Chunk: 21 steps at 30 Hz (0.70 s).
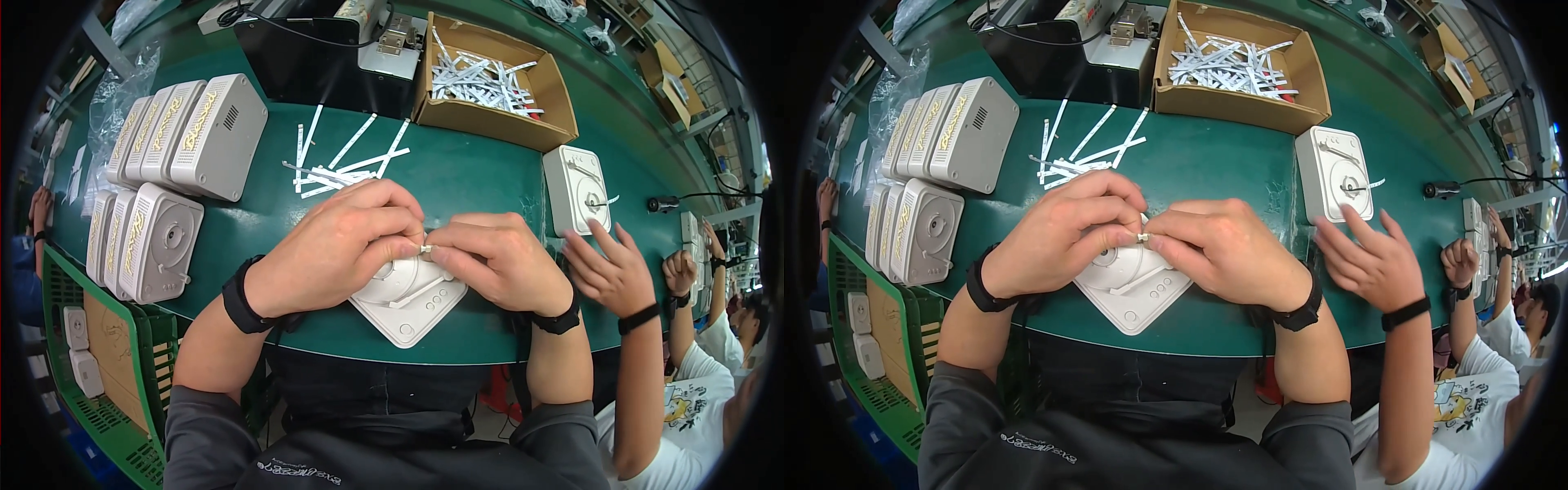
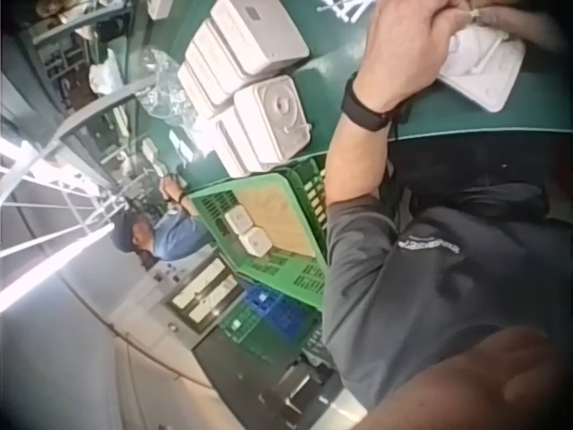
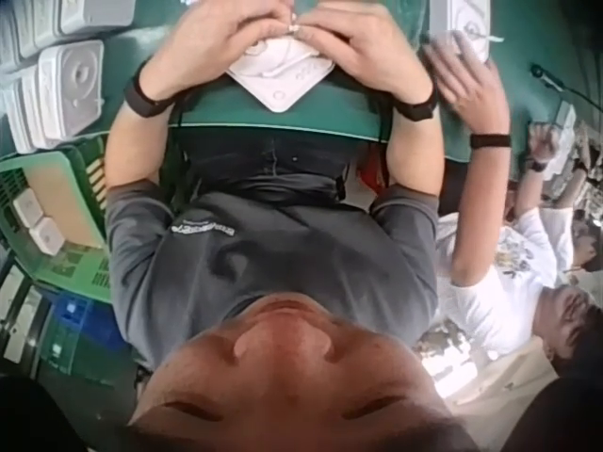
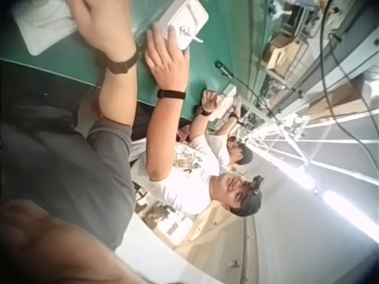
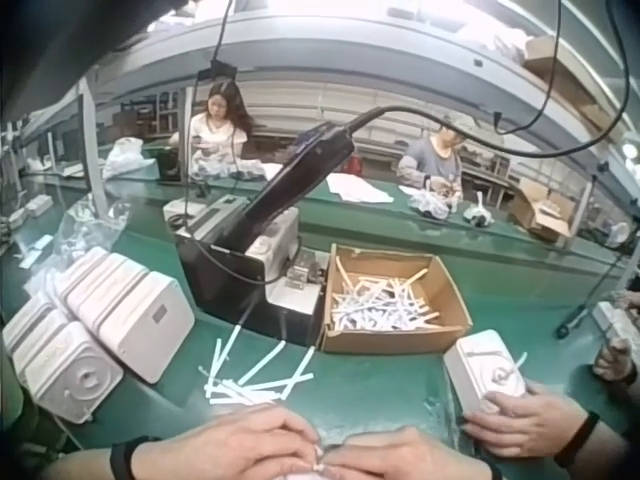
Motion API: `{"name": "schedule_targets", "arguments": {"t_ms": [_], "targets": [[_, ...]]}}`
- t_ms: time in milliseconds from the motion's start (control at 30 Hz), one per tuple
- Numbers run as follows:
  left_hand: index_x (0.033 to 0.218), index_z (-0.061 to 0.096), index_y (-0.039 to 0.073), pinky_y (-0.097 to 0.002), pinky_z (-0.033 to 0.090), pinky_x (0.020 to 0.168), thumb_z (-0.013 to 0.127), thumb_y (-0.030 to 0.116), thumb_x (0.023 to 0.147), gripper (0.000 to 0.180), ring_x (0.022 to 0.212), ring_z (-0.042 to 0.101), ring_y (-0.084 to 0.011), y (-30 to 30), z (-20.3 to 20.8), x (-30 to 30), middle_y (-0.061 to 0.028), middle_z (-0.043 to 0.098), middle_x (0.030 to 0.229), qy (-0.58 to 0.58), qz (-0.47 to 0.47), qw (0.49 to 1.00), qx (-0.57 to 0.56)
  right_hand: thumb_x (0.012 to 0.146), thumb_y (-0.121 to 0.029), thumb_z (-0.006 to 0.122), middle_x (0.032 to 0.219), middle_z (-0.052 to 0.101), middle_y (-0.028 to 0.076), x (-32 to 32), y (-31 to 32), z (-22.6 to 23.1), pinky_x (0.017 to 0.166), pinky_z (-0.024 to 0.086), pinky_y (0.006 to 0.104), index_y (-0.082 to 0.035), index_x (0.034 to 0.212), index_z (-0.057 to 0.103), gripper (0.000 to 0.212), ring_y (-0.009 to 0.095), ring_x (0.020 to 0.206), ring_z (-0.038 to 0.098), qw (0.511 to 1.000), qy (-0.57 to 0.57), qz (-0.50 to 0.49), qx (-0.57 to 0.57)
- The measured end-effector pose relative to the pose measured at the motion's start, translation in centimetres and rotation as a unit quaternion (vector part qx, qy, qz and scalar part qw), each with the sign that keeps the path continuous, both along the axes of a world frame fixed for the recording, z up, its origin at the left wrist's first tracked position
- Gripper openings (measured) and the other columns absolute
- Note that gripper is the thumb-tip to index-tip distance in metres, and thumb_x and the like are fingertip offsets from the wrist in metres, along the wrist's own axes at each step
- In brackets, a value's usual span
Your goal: The person moves a white plastic housing from a green crate to the table, picks up a white strip, and presses it into the housing by hand. They then place the housing aside on the table and repeat the process with another housing and strip.
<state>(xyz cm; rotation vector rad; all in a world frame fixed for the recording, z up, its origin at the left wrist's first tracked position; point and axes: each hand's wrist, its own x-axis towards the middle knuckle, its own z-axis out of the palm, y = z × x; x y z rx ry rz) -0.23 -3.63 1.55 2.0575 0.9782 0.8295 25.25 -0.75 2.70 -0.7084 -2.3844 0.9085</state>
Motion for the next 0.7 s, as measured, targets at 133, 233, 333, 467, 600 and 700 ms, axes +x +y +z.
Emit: {"name": "schedule_targets", "arguments": {"t_ms": [133, 233, 333, 467, 600, 700], "targets": [[0.101, 0.073, 0.002, -0.0421, 0.053, 0.096, 0.071, 0.014, 0.1, 0.012, 0.109, 0.065, -0.0309, 0.09, -0.16, 0.08, -0.0087, 0.068, 0.114, -0.001, -0.009, 1.0, 0.01, 0.097, -0.006, 0.075, 0.083, 0.069, 0.011, 0.31, 0.18, 0.09, 0.063, 0.051, 0.0371, 0.001, 0.109, 0.078, 0.014, 0.027, 0.07, 0.065, 1.0, -0.006, 0.018, -0.011], [0.101, 0.073, 0.002, -0.0369, 0.054, 0.094, 0.074, 0.008, 0.097, 0.007, 0.109, 0.067, -0.027, 0.08, -0.31, -0.11, -0.0083, 0.067, 0.118, -0.001, -0.015, 1.0, 0.017, 0.097, -0.006, 0.075, 0.083, 0.068, 0.011, 0.17, 0.29, 0.2, 0.063, 0.05, 0.0369, 0.001, 0.109, 0.078, 0.013, 0.026, 0.071, 0.065, 1.0, -0.01, 0.021, -0.013], [0.1, 0.073, 0.002, -0.0369, 0.054, 0.094, 0.073, 0.007, 0.097, 0.006, 0.109, 0.067, -0.0267, 0.1, -0.27, -0.13, -0.0082, 0.067, 0.118, -0.007, -0.012, 1.0, -0.003, 0.097, -0.006, 0.076, 0.083, 0.067, 0.01, -0.09, 0.13, 0.21, 0.063, 0.05, 0.0369, 0.001, 0.107, 0.077, 0.012, 0.026, 0.071, 0.065, 1.0, -0.015, 0.01, -0.008], [0.1, 0.073, 0.002, -0.0368, 0.054, 0.094, 0.073, 0.007, 0.097, 0.005, 0.109, 0.067, -0.0264, 0.08, -0.19, -0.14, -0.008, 0.067, 0.118, -0.016, -0.007, 1.0, -0.022, 0.097, -0.006, 0.076, 0.083, 0.067, 0.01, -0.33, -0.18, -0.22, 0.063, 0.05, 0.0367, 0.001, 0.105, 0.077, 0.01, 0.025, 0.072, 0.064, 1.0, -0.001, -0.022, -0.002], [0.1, 0.073, 0.002, -0.0368, 0.054, 0.094, 0.073, 0.007, 0.097, 0.005, 0.108, 0.067, -0.0264, 0.18, -0.09, -0.23, -0.0082, 0.068, 0.117, -0.019, -0.011, 1.0, -0.02, 0.097, -0.006, 0.076, 0.083, 0.066, 0.009, -0.29, -0.03, 0.22, 0.063, 0.049, 0.0364, 0.0, 0.103, 0.077, 0.009, 0.025, 0.071, 0.064, 0.999, -0.007, -0.007, -0.034], [0.1, 0.073, 0.002, -0.0367, 0.054, 0.094, 0.073, 0.006, 0.097, 0.005, 0.107, 0.067, -0.0264, 0.18, -0.27, -0.28, -0.0084, 0.068, 0.116, -0.021, -0.016, 1.0, -0.013, 0.096, -0.005, 0.075, 0.082, 0.066, 0.009, -0.17, 0.1, 0.24, 0.062, 0.048, 0.0362, 0.0, 0.102, 0.077, 0.008, 0.024, 0.07, 0.062, 0.998, -0.013, 0.016, -0.067]]}}
